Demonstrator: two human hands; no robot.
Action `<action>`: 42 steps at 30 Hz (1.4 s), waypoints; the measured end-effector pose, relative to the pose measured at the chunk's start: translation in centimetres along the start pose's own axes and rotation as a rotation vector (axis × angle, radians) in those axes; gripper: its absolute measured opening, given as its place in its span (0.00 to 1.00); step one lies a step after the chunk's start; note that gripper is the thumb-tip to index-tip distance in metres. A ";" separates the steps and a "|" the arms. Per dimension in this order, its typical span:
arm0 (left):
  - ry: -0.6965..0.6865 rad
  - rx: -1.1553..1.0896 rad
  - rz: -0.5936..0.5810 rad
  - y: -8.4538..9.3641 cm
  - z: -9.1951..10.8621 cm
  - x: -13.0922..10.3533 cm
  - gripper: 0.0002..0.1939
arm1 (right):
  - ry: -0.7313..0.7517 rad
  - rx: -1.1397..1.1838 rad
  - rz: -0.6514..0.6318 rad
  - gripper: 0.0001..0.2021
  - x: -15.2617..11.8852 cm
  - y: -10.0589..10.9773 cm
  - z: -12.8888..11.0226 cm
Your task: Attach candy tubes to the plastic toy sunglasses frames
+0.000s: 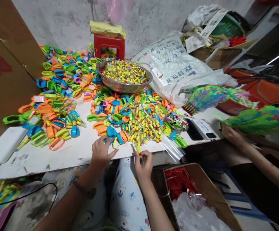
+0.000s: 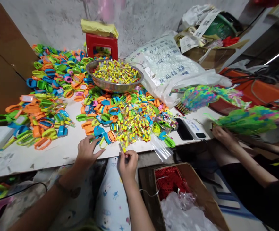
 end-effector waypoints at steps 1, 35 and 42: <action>0.002 -0.015 0.015 0.2 0.0 0.1 0.20 | -0.003 0.026 0.002 0.05 -0.1 -0.1 0.0; 0.071 -1.288 -0.173 -0.6 -0.1 -6.6 0.20 | -0.229 0.683 -0.576 0.10 -3.3 -5.4 -4.9; 0.013 -1.072 -0.228 -0.7 -0.3 -6.4 0.20 | -0.190 0.595 -0.415 0.06 -3.3 -4.4 -3.8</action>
Point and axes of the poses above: each hand's wrist, its own x-axis towards the middle knuckle, its own y-axis out of the back of the hand, z = x × y, the point moved 5 cm from there along x, towards the middle knuckle, and after that the axes turned 13 degrees about -z, right-handed, at the moved point
